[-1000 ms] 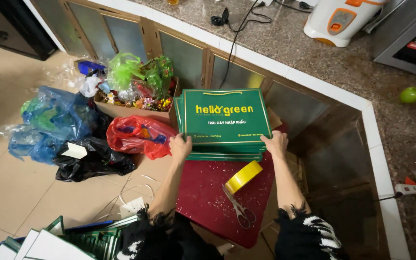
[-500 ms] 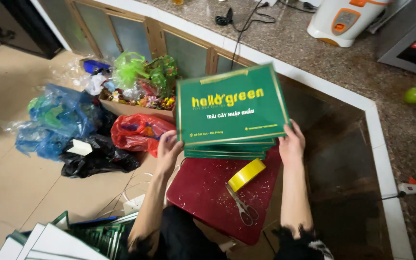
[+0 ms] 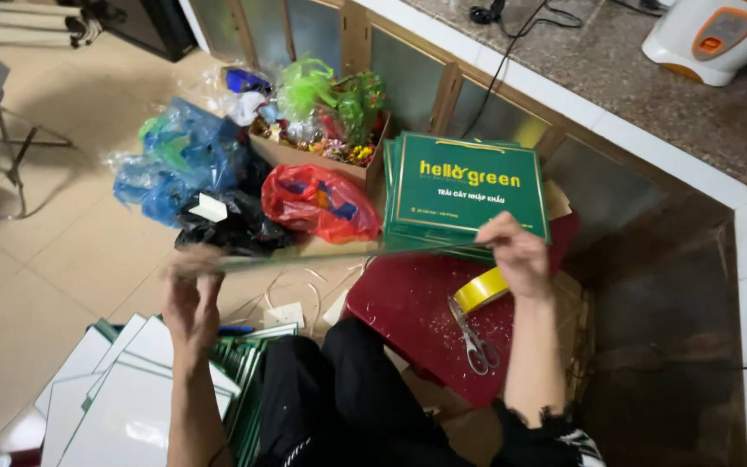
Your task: Assembling and folding green gift boxes and white paper bags
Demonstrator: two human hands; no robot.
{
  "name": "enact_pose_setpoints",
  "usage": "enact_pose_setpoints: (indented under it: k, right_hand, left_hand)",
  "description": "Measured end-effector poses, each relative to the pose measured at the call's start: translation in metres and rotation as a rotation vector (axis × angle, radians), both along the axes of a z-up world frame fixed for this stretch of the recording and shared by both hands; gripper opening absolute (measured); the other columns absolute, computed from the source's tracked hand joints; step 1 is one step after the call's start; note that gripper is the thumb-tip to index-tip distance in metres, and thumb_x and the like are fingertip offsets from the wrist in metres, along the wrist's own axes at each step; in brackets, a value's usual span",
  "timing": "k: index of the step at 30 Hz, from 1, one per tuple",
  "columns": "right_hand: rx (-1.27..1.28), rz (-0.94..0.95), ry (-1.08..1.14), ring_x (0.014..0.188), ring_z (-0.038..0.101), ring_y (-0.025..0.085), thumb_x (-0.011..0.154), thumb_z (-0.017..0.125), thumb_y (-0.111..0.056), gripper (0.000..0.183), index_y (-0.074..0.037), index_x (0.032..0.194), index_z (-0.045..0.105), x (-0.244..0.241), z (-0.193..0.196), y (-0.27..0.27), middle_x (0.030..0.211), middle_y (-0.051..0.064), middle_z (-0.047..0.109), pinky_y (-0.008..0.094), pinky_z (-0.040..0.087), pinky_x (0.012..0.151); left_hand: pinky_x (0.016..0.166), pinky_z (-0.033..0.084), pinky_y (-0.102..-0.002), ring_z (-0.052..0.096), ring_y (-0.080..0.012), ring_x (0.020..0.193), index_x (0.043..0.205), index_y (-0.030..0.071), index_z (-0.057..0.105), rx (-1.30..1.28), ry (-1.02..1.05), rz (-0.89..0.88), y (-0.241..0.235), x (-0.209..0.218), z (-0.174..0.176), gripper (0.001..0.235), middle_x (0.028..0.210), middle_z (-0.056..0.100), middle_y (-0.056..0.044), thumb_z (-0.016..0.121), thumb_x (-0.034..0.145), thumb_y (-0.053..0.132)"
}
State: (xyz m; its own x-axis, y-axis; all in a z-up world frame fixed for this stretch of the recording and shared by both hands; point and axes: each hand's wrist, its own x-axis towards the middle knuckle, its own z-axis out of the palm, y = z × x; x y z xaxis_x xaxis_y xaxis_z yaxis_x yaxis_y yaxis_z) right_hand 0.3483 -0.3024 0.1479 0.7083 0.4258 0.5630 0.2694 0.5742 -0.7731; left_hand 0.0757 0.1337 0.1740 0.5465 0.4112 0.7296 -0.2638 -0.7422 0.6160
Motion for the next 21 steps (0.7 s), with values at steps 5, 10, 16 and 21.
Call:
enact_pose_setpoints:
  k: [5, 10, 16, 21]
  right_hand:
    - [-0.562, -0.301, 0.040, 0.104, 0.068, 0.018, 0.095, 0.068, -0.018, 0.041, -0.009, 0.135, 0.065, -0.070, -0.019, 0.075, 0.120, 0.009, 0.069, 0.032, 0.054, 0.092]
    - [-0.763, -0.427, -0.179, 0.112, 0.066, 0.024, 0.090, 0.064, -0.001, 0.032, -0.005, 0.121, 0.067, -0.137, -0.068, 0.068, 0.123, 0.011, 0.070, 0.034, 0.056, 0.097]
    - [-1.072, -0.712, -0.001, 0.086, 0.067, 0.020, 0.093, 0.068, -0.011, 0.021, -0.006, 0.113, 0.071, -0.165, -0.150, -0.012, 0.109, 0.010, 0.074, 0.031, 0.055, 0.073]
    - [-1.469, -0.905, -0.104, 0.098, 0.072, 0.030, 0.091, 0.074, -0.022, 0.027, -0.011, 0.115, 0.071, -0.166, -0.191, -0.067, 0.098, 0.010, 0.071, 0.044, 0.059, 0.088]
  left_hand:
    - [0.066, 0.043, -0.037, 0.054, -0.0203, 0.071, 0.088, 0.003, 0.064, -0.549, 0.367, 0.151, -0.028, -0.038, -0.094, 0.027, 0.074, 0.061, -0.014, 0.080, 0.097, 0.023]
    - [0.075, 0.053, -0.039, 0.061, -0.0314, 0.086, 0.119, -0.013, 0.057, -0.773, 0.687, 0.238, -0.046, -0.081, -0.152, 0.047, 0.104, 0.063, -0.025, 0.069, 0.094, 0.026]
    - [0.091, 0.046, -0.050, 0.054, -0.0416, 0.105, 0.134, 0.001, 0.056, -0.368, 0.853, 0.279, -0.027, -0.070, -0.229, 0.064, 0.125, 0.057, -0.026, 0.079, 0.078, 0.021]
    - [0.107, 0.041, -0.053, 0.057, -0.0458, 0.124, 0.128, -0.002, 0.062, 0.047, 0.441, 0.151, -0.083, -0.009, -0.147, 0.056, 0.128, 0.061, -0.027, 0.085, 0.079, 0.012]
